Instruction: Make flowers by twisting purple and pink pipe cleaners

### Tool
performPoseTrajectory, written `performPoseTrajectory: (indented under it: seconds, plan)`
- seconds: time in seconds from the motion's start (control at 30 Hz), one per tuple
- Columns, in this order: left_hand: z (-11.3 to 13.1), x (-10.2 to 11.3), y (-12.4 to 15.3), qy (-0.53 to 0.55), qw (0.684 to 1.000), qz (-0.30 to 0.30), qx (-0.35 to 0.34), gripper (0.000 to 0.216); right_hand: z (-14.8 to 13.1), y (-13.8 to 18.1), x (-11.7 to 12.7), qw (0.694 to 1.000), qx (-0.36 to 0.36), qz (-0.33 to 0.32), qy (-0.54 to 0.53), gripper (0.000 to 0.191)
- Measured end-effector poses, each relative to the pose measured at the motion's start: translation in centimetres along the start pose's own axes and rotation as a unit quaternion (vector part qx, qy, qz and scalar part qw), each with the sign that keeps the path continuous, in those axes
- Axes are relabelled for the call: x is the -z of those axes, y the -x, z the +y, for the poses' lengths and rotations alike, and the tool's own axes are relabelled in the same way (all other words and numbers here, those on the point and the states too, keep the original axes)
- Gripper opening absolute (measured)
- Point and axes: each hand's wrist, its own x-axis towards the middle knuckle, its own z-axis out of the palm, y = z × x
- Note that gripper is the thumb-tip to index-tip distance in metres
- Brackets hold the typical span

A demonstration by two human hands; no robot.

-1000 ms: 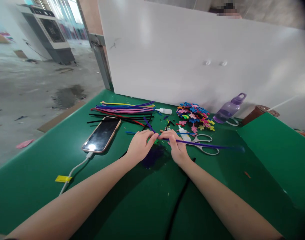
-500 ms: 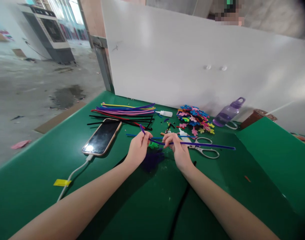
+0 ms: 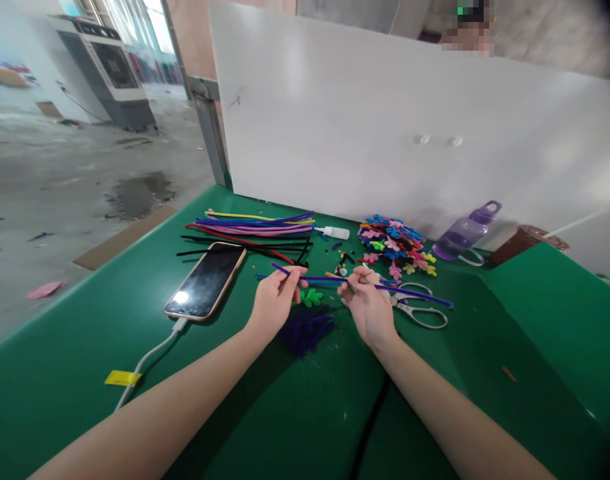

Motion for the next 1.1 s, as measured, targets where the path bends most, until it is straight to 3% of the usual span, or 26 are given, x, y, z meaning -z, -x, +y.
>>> performPoseTrajectory:
  seconds: [0.27, 0.47, 0.63, 0.77, 0.87, 1.0, 1.1]
  plan:
    - [-0.3, 0.1, -0.5, 0.035, 0.998, 0.031, 0.044, 0.031, 0.6, -0.4, 0.9, 0.992, 0.043, -0.004, 0.118, 0.034]
    - [-0.1, -0.1, -0.4, 0.099, 0.991, -0.038, 0.078, 0.026, 0.6, -0.1, 1.0, 0.977, 0.061, 0.02, 0.201, 0.02]
    - [-0.2, -0.1, -0.6, 0.104, 0.988, -0.055, 0.104, 0.025, 0.7, -0.2, 0.9, 0.978, 0.04, 0.01, 0.205, 0.034]
    - [-0.1, -0.2, -0.6, 0.102, 0.987, -0.067, 0.11, 0.025, 0.4, -0.8, 1.5, 0.964, 0.072, 0.069, 0.248, 0.043]
    - [-0.1, -0.3, -0.6, 0.097, 0.986, -0.072, 0.116, 0.024, 0.4, -1.4, 2.1, 0.969, 0.058, 0.113, 0.211, 0.051]
    - [-0.4, -0.2, -0.7, 0.112, 0.983, -0.059, 0.132, 0.026, 0.6, -1.7, 2.3, 0.98, 0.031, 0.079, 0.18, 0.045]
    - [-0.6, -0.1, -0.8, 0.124, 0.981, -0.045, 0.14, 0.027, 0.2, -1.3, 1.9, 0.971, 0.035, 0.045, 0.234, 0.036]
